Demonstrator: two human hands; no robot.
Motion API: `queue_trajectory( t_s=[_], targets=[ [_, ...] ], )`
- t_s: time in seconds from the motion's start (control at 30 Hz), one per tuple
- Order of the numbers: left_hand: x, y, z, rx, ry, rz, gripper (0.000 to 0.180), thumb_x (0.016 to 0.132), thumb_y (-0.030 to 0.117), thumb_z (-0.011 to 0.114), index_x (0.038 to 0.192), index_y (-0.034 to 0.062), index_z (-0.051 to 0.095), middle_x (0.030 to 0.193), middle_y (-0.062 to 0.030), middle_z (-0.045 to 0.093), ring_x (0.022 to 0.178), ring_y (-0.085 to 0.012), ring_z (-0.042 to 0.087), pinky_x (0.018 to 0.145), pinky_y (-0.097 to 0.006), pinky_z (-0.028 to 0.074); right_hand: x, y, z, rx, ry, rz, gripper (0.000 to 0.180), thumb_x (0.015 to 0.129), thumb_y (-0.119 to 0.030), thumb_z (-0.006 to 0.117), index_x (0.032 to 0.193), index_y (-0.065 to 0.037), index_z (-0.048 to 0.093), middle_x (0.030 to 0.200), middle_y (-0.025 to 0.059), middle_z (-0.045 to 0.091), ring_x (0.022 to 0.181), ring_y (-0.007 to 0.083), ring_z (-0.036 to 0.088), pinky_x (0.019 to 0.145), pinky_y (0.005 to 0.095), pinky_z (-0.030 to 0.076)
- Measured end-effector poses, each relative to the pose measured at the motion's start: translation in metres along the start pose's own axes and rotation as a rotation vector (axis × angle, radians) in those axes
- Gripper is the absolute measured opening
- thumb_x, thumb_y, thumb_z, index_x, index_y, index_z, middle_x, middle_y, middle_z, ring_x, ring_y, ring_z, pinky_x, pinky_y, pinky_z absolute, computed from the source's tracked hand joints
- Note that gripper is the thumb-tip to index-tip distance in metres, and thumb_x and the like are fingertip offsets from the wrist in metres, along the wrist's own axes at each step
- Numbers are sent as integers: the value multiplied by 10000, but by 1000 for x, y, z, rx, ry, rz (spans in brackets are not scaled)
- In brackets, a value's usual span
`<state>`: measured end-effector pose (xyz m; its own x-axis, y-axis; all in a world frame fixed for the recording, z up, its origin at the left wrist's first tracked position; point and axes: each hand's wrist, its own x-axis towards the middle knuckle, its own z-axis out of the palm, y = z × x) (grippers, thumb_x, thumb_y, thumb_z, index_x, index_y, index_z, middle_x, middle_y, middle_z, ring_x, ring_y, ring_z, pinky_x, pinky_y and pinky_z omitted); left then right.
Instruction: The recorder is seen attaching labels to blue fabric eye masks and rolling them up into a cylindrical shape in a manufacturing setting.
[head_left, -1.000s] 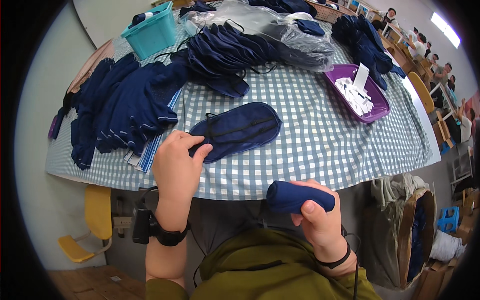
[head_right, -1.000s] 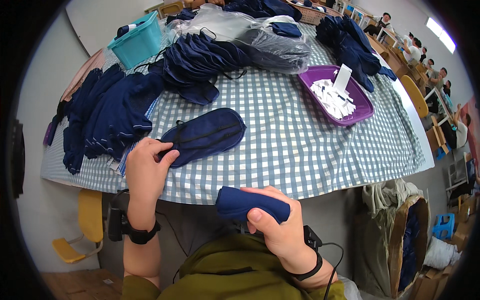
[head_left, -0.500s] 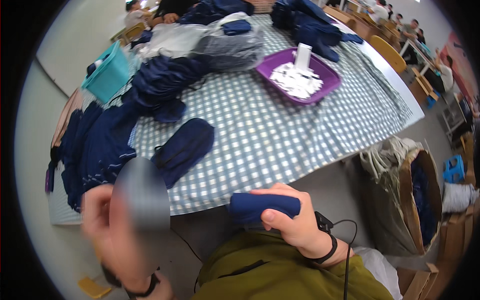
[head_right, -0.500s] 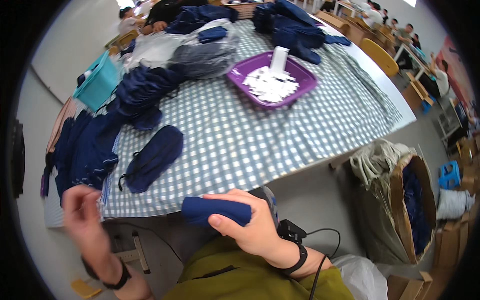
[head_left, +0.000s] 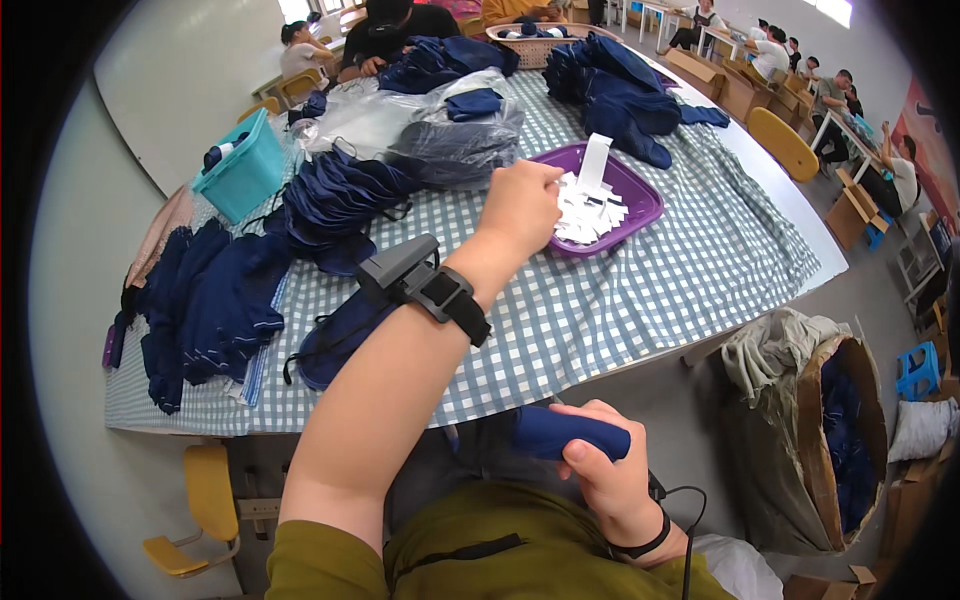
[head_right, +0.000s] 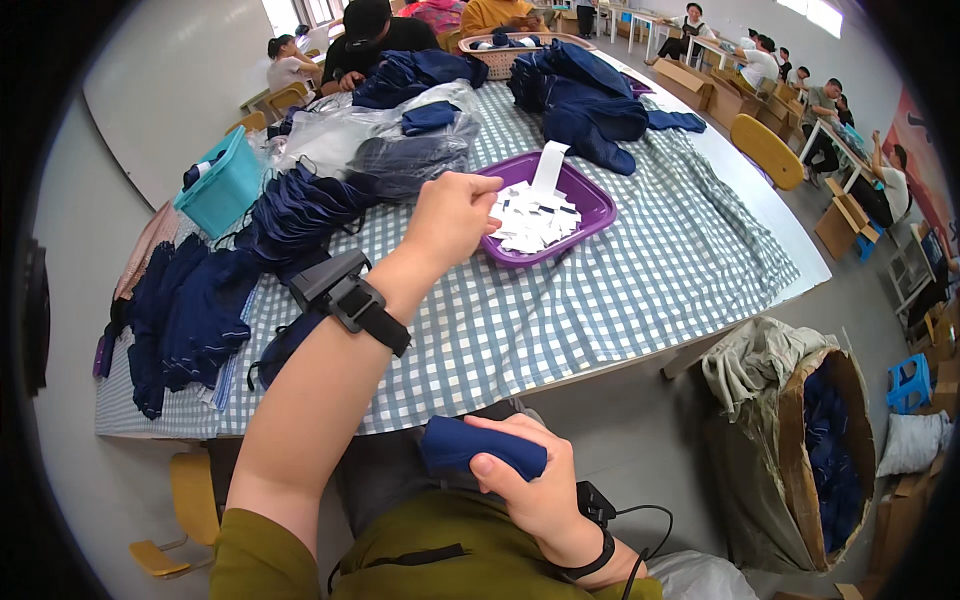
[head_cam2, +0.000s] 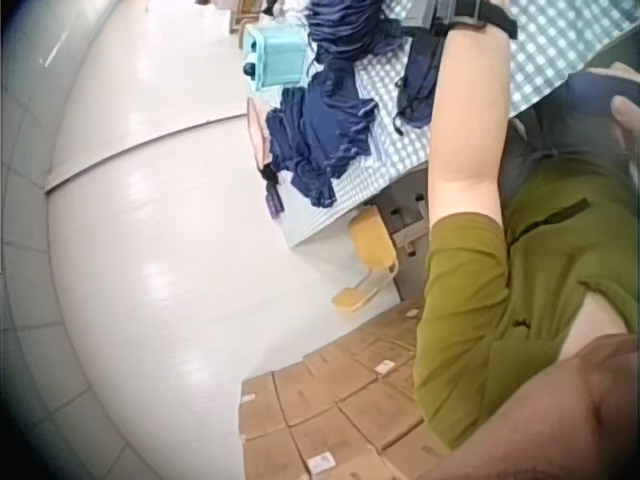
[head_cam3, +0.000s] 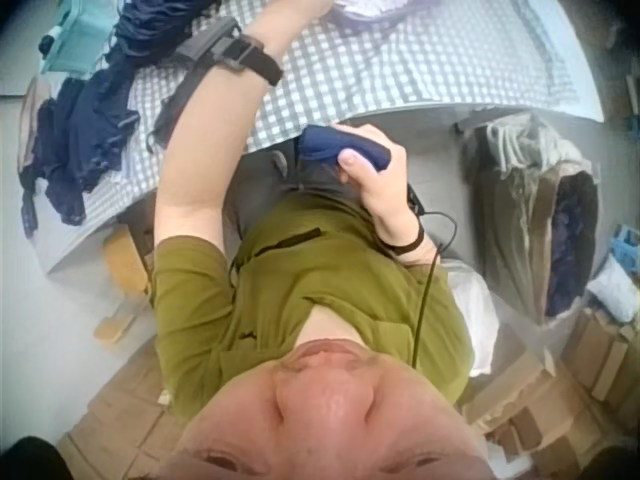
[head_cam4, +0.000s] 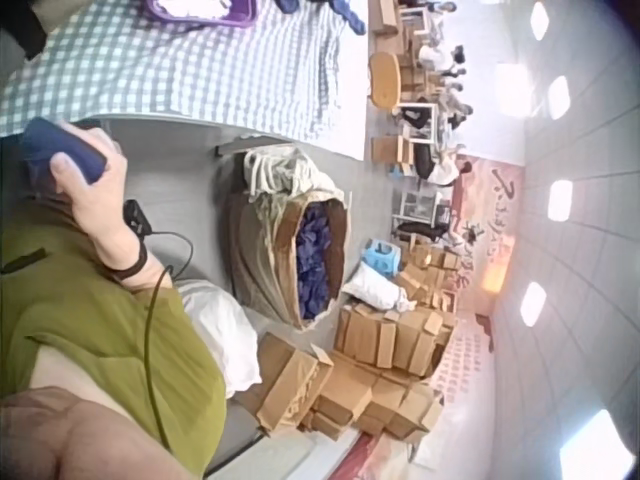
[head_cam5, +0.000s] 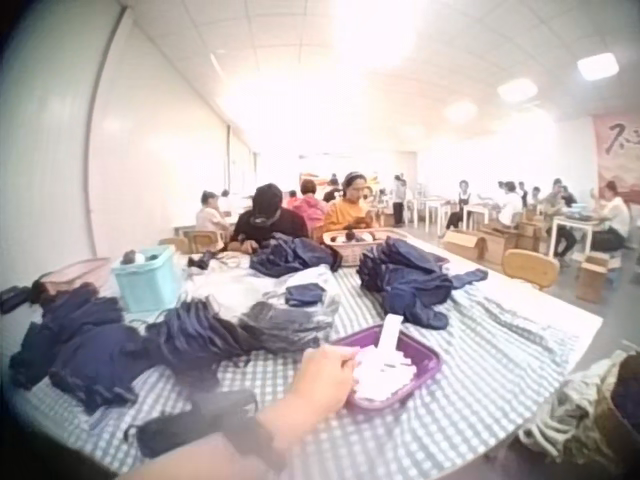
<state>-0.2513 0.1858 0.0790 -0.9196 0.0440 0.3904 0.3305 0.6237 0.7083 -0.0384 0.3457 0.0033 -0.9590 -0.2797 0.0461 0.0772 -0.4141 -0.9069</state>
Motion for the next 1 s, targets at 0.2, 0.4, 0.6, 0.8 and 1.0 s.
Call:
queue_trajectory(
  t_s=[0.2, 0.4, 0.6, 0.8, 1.0],
  targets=[
    [-29, -15, -34, -173, 1, -121, 217, 926, 86, 627, 1079, -34, 722, 902, -153, 750, 728, -163, 739, 622, -262, 583, 2, 1, -11, -21, 27, 70, 408, 847, -183, 782, 1174, 46, 695, 908, 62, 616, 704, 107, 608, 643, 226, 481],
    [-97, -20, -148, 46, 95, -278, 161, 902, 102, 649, 969, -22, 728, 734, -68, 702, 603, -74, 628, 553, -216, 498, 15, 8, 3, -104, -88, 30, 404, 807, -150, 808, 1167, 9, 714, 937, 63, 656, 839, 118, 617, 749, 248, 478],
    [-142, -65, -170, 333, -19, -226, 164, 852, 91, 707, 965, -28, 703, 797, -101, 707, 724, -148, 665, 689, -287, 528, 35, 8, 28, 87, -140, 52, 436, 880, -182, 765, 1244, 31, 655, 952, 71, 625, 729, 130, 623, 700, 262, 504],
    [-159, -92, -152, 404, -142, -215, 249, 751, 212, 798, 788, 12, 654, 682, -97, 624, 727, -278, 601, 666, -387, 501, 61, 11, 51, 261, -6, 140, 482, 921, -237, 720, 1252, 91, 600, 977, 88, 665, 717, 120, 582, 675, 263, 497],
    [-167, -96, -149, 487, -137, -38, 169, 786, 148, 701, 747, 30, 586, 713, -102, 596, 685, -281, 535, 642, -400, 445, 75, 14, 76, 123, 22, 262, 500, 938, -293, 691, 1296, 44, 599, 777, 3, 612, 691, 96, 539, 650, 243, 454]
  ],
)
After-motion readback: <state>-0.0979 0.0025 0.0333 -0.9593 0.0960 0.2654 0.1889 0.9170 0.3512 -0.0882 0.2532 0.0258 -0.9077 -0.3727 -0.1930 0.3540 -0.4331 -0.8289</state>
